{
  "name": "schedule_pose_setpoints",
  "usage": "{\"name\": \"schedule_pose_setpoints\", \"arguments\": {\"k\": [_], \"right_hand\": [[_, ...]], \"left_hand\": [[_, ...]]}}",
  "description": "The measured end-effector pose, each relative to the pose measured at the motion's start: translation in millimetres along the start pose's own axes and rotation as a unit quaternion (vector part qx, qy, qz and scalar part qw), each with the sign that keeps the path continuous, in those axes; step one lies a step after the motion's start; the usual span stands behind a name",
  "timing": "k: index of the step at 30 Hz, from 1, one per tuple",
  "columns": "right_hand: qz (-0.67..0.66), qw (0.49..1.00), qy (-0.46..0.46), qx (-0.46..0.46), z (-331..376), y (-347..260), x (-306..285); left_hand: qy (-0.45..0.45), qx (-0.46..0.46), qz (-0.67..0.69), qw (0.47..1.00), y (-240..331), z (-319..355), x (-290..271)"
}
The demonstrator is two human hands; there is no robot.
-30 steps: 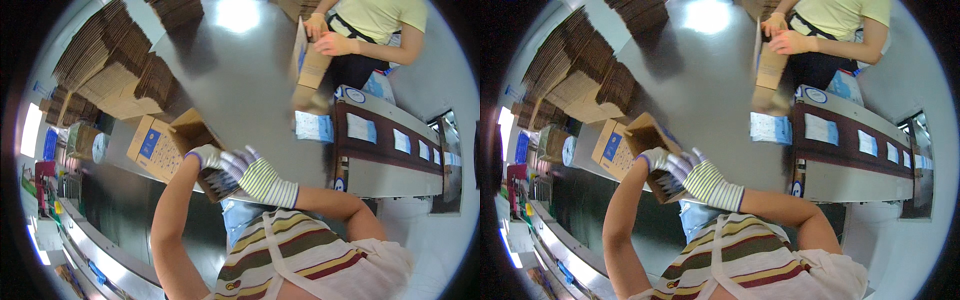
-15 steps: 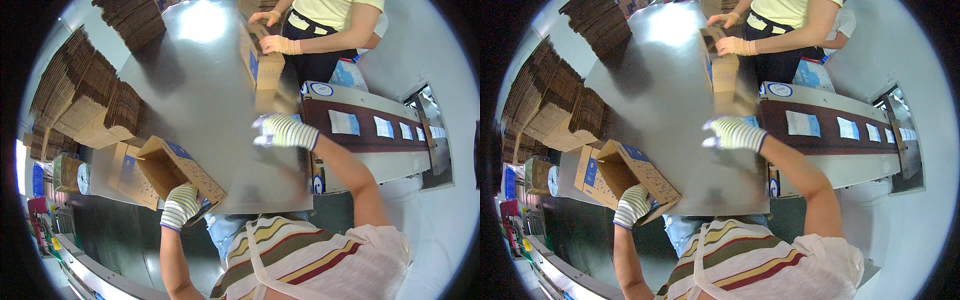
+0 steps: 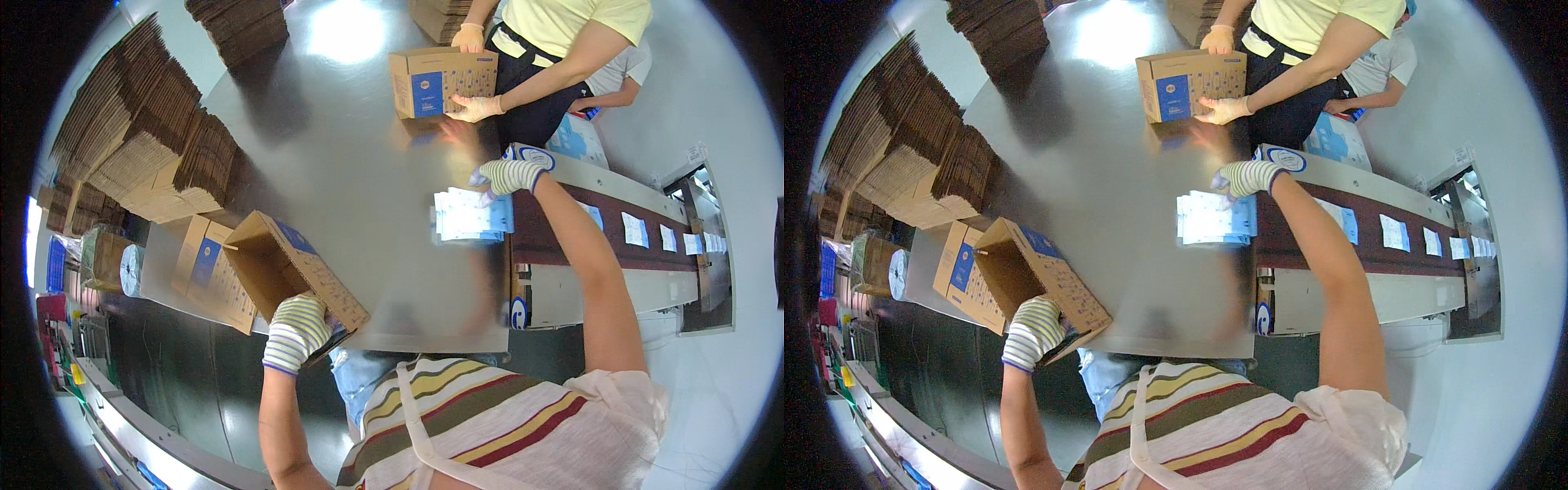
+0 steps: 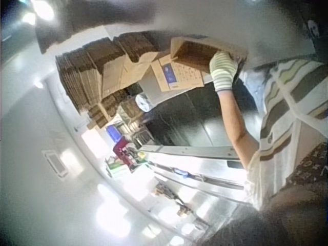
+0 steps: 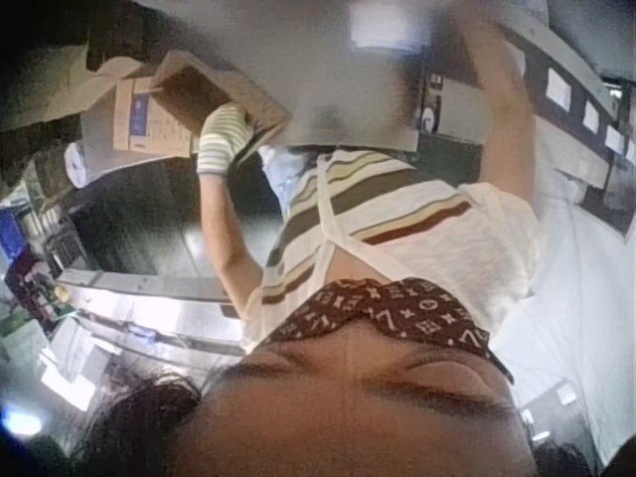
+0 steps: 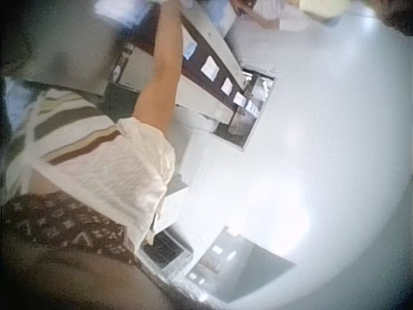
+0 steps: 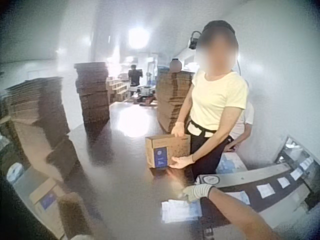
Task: The person packs small blue-and-white packets into cardboard boxes by hand. They stack the packets neatly inside the boxes and then fold the flaps of a box closed.
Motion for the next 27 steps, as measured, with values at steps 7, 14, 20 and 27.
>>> {"name": "schedule_pose_setpoints", "arguments": {"k": [7,14,20,27], "right_hand": [[0.09,0.99,0.009,0.108,48.1,-88.5,45.3],[-0.072,0.987,0.142,0.003,98.0,-142.9,100.4],[-0.315,0.852,0.275,-0.316,118.5,-270.4,-23.0],[-0.232,0.924,0.197,-0.233,36.2,-358.9,-20.5]], "left_hand": [[-0.005,-0.027,0.005,1.0,-4.8,7.2,3.2],[-0.009,0.025,0.011,1.0,7.1,-2.0,-4.4],[0.019,0.037,0.045,0.998,19.3,-1.9,-5.0],[0.001,0.022,0.048,0.999,27.6,-14.4,0.9]]}}
Point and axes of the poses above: each hand's wrist, its own z-axis away from the middle knuckle, its own x-axis out of the palm, y = z × x, the point moved 7 cm from there along -z, towards the middle knuckle, and after that the axes turned 13 degrees about x, right-handed, at the moved point
